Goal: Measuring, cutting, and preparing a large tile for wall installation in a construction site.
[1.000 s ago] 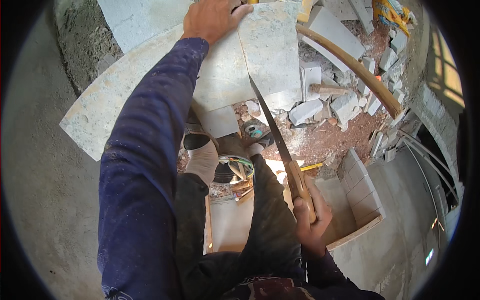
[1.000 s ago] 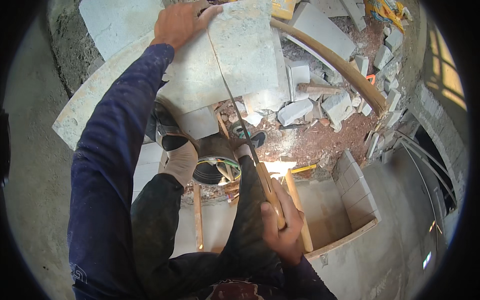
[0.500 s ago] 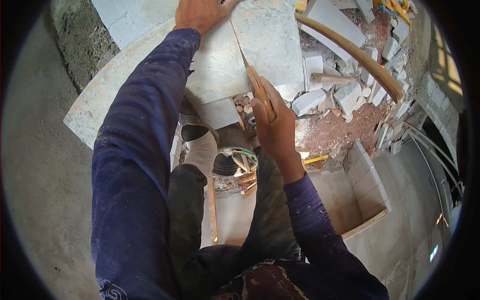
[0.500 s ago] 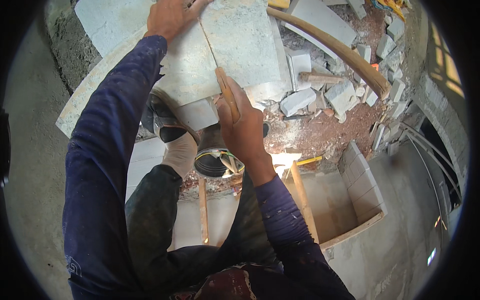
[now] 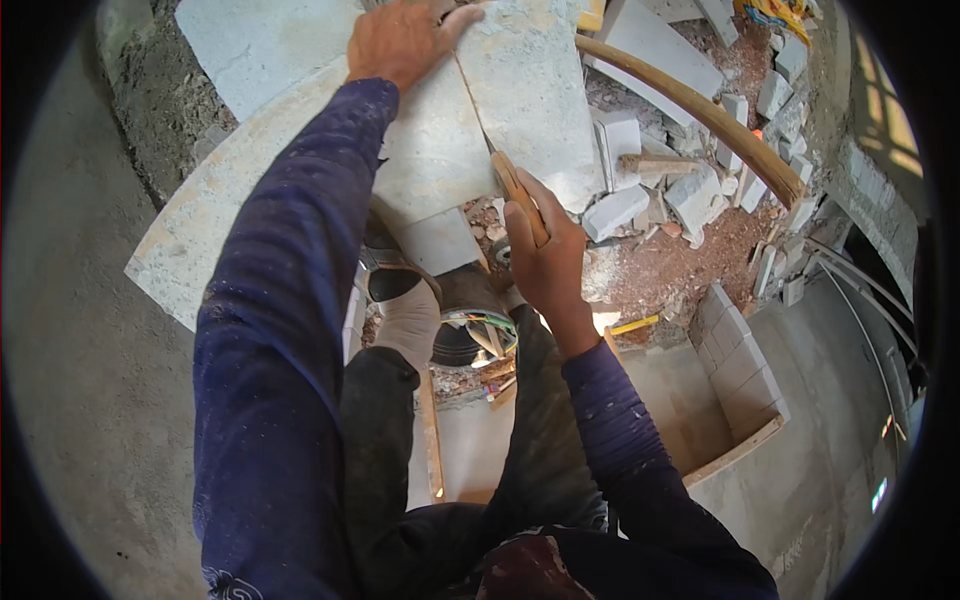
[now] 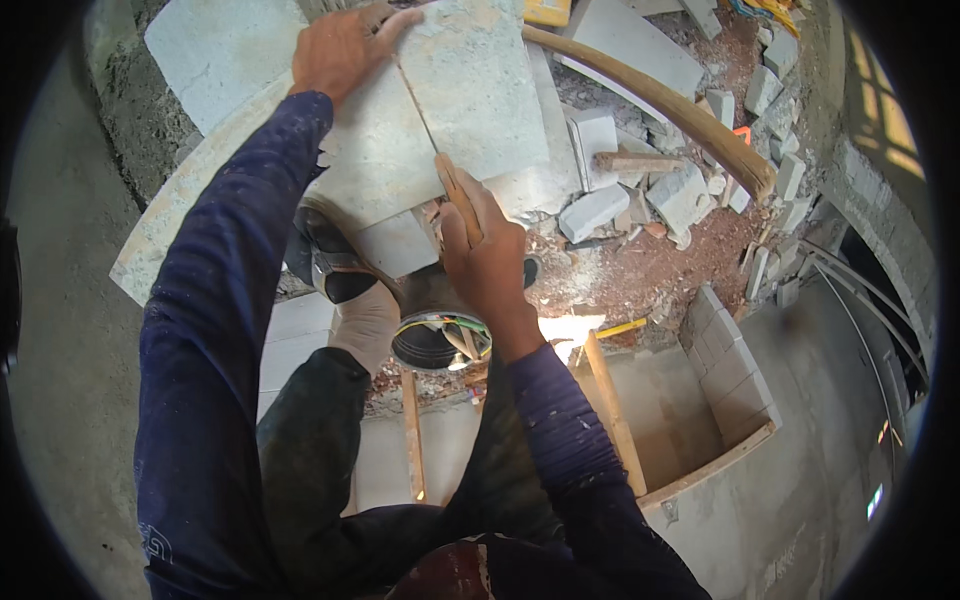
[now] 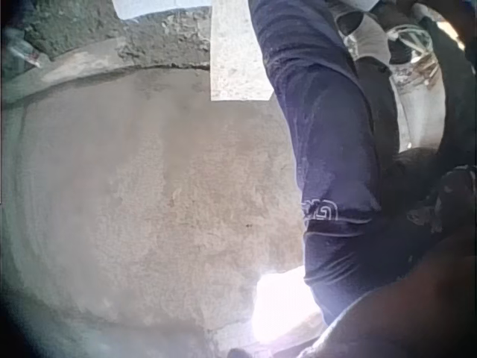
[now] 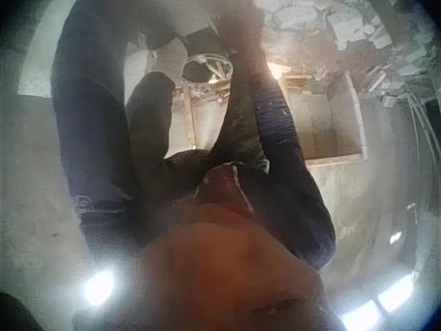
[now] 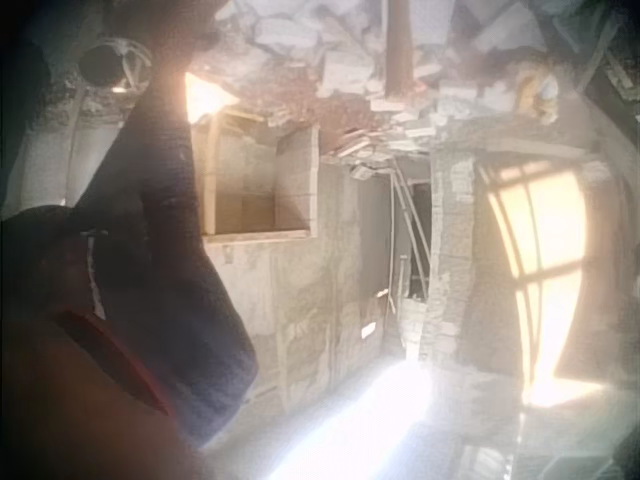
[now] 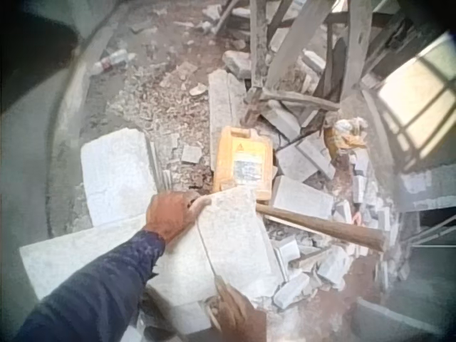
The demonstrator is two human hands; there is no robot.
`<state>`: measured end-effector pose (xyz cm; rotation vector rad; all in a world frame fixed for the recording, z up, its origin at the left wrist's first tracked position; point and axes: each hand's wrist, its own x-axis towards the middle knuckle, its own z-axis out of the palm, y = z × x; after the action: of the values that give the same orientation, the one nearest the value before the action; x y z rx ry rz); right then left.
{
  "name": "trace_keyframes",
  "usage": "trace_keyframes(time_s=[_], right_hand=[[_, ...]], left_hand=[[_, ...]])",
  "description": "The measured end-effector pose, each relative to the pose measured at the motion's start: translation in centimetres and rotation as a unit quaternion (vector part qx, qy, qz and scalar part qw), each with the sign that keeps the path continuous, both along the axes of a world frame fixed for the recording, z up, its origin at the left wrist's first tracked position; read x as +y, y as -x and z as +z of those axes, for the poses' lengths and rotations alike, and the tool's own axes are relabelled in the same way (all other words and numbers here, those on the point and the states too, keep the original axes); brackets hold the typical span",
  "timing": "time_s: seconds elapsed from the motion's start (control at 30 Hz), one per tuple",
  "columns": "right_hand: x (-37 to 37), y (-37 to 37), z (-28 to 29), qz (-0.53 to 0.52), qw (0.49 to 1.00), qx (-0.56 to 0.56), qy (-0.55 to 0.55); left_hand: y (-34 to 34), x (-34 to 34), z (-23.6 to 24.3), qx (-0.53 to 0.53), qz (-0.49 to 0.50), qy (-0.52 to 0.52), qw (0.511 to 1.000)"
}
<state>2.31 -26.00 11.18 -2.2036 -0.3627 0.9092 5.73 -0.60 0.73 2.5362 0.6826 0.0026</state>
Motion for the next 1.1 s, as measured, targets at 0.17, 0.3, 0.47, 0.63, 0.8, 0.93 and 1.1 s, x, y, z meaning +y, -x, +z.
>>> trace_keyframes(time_s=[0.17, 0.3, 0.47, 0.63, 0.8, 0.93, 1.1], right_hand=[[-3.5, 1.1, -0.5, -0.015, 0.998, -0.009, -0.059], [-2.7, 1.5, 8.1, 0.108, 0.992, -0.037, 0.049], [-9.6, 2.5, 17.7, 0.027, 0.998, 0.036, 0.053], [-1.1, -2.1, 1.4, 0.091, 0.989, 0.115, 0.005], [-12.4, 4.6, 13.9, 0.037, 0.997, 0.012, 0.063], [-17.2, 4.4, 13.6, -0.032, 0.988, 0.028, 0.148], [-18.6, -0.1, -3.8, 0.059, 0.969, -0.197, 0.137]], left_hand=[[-0.8, 0.1, -0.3, 0.003, -0.006, -0.008, 1.000], [1.2, 0.5, -0.6, 0.010, 0.007, -0.009, 1.000], [0.2, 0.5, 0.5, 0.032, -0.007, 0.007, 0.999], [-0.4, -0.1, -0.5, 0.028, 0.007, 0.020, 0.999], [0.2, 0.4, 0.8, 0.038, 0.005, -0.029, 0.999], [1.5, 0.6, -1.6, 0.054, -0.018, -0.072, 0.996], [2.0, 1.2, -1.2, -0.008, -0.009, -0.067, 0.998]])
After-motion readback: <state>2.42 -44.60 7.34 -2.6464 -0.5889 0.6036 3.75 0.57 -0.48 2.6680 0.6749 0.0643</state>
